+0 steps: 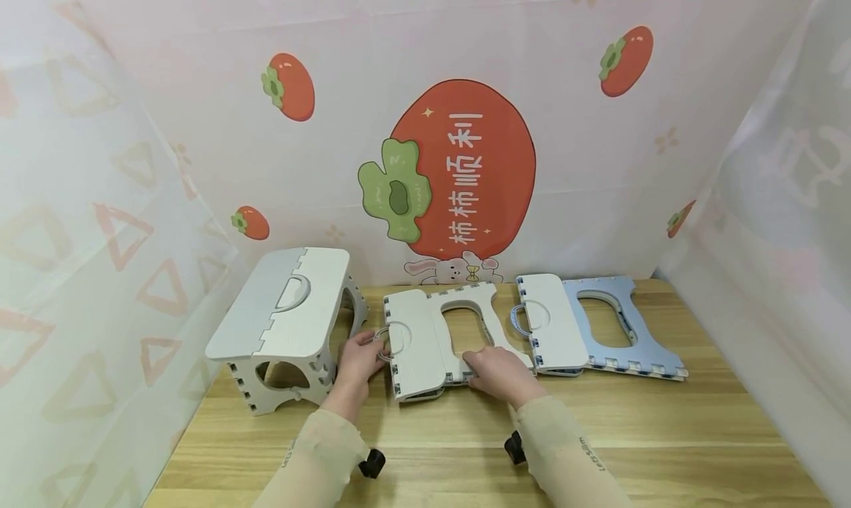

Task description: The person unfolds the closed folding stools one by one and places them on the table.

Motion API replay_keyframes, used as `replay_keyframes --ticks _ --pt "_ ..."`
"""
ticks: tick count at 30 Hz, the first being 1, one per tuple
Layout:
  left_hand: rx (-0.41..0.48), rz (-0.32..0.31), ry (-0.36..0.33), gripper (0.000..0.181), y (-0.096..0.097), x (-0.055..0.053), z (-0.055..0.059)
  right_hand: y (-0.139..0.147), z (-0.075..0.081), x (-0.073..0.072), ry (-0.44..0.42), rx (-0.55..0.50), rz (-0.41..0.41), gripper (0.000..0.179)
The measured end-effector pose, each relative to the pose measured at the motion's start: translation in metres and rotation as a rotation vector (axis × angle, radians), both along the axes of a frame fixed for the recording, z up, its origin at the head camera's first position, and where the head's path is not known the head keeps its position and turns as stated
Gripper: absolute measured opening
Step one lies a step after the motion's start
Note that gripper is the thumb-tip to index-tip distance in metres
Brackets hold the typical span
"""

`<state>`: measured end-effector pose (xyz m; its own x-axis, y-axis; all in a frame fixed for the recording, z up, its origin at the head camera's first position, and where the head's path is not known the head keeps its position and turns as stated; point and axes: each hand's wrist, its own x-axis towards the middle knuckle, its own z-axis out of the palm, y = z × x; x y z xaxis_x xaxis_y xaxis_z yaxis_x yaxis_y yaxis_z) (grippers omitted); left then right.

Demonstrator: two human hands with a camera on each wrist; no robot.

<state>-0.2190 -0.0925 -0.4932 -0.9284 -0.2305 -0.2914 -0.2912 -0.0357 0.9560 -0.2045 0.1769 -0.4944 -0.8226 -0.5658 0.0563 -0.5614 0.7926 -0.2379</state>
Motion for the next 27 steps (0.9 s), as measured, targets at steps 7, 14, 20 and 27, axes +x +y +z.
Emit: replay_keyframes --ticks 7,14,20,27 --pt "0.010 0.017 0.019 0.050 0.001 -0.001 0.003 0.005 -0.001 -0.001 -0.010 -0.025 0.016 0.020" --pt "0.058 0.034 0.046 0.050 0.003 -0.004 0.009 0.009 0.002 -0.002 -0.024 -0.054 0.013 0.023" --pt "0.089 0.043 0.061 0.047 0.003 -0.002 0.010 0.010 0.003 -0.002 -0.028 -0.065 0.018 0.023" --pt "0.098 0.055 0.084 0.041 0.005 -0.002 0.012 0.011 0.005 -0.003 -0.042 -0.073 0.005 0.022"
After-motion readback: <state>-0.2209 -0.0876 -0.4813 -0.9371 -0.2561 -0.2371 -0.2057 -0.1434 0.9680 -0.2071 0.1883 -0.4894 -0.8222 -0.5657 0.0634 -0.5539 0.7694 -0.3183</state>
